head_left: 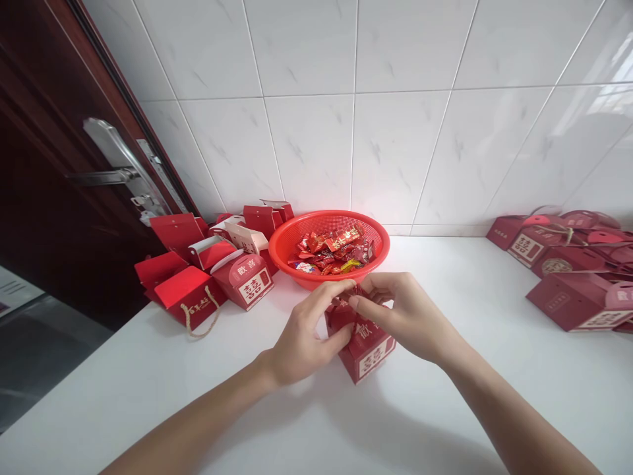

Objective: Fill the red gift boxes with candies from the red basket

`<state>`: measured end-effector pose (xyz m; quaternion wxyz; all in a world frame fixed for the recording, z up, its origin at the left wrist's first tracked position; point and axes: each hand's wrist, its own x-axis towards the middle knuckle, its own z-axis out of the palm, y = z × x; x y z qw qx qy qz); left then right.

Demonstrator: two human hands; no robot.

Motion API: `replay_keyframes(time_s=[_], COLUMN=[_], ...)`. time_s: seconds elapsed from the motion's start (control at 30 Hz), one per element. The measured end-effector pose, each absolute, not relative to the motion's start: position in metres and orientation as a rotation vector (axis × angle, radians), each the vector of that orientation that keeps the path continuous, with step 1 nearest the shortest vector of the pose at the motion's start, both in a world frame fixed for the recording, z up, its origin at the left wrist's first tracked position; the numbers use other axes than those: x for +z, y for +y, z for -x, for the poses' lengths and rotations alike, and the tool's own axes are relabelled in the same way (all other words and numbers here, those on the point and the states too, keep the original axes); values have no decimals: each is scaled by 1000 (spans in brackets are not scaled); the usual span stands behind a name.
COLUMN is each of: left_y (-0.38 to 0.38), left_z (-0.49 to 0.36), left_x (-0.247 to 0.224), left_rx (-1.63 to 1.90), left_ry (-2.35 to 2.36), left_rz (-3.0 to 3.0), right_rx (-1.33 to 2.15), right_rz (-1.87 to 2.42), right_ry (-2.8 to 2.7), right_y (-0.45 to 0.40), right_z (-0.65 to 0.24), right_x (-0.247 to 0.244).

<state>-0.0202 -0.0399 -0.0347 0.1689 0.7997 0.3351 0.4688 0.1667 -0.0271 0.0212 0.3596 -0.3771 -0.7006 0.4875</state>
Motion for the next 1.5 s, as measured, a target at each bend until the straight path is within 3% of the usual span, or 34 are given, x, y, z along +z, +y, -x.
replay_keyframes(time_s=[0.2, 0.37, 0.57, 0.77, 0.97, 1.2, 1.5], left_y=[-37, -37, -35, -36, -41, -36, -27], left_z=[19, 18, 14, 12, 12, 17, 6], left_x=[-38, -41, -47, -52, -53, -61, -107], left_rx=[1382, 1282, 1031, 978, 852, 1227, 1016], left_ry=[1025, 1058, 1058, 1001, 941, 1048, 1096], left_rz=[-2243, -2218, -2143, -2184, -2231, -2124, -1916], right_rx=[1610, 1613, 1368, 812, 759, 621, 303], right_rz=[830, 899, 1010, 1348, 1355, 1365, 1808], right_ry=[-1571, -1623, -1924, -2246, -2308, -2040, -1485], right_y=[-21, -16, -14, -18, -18, -5, 20], right_z=[-172, -174, -176, -184, -189, -228, -315], right_x=[22, 18, 13, 13, 19, 47, 57])
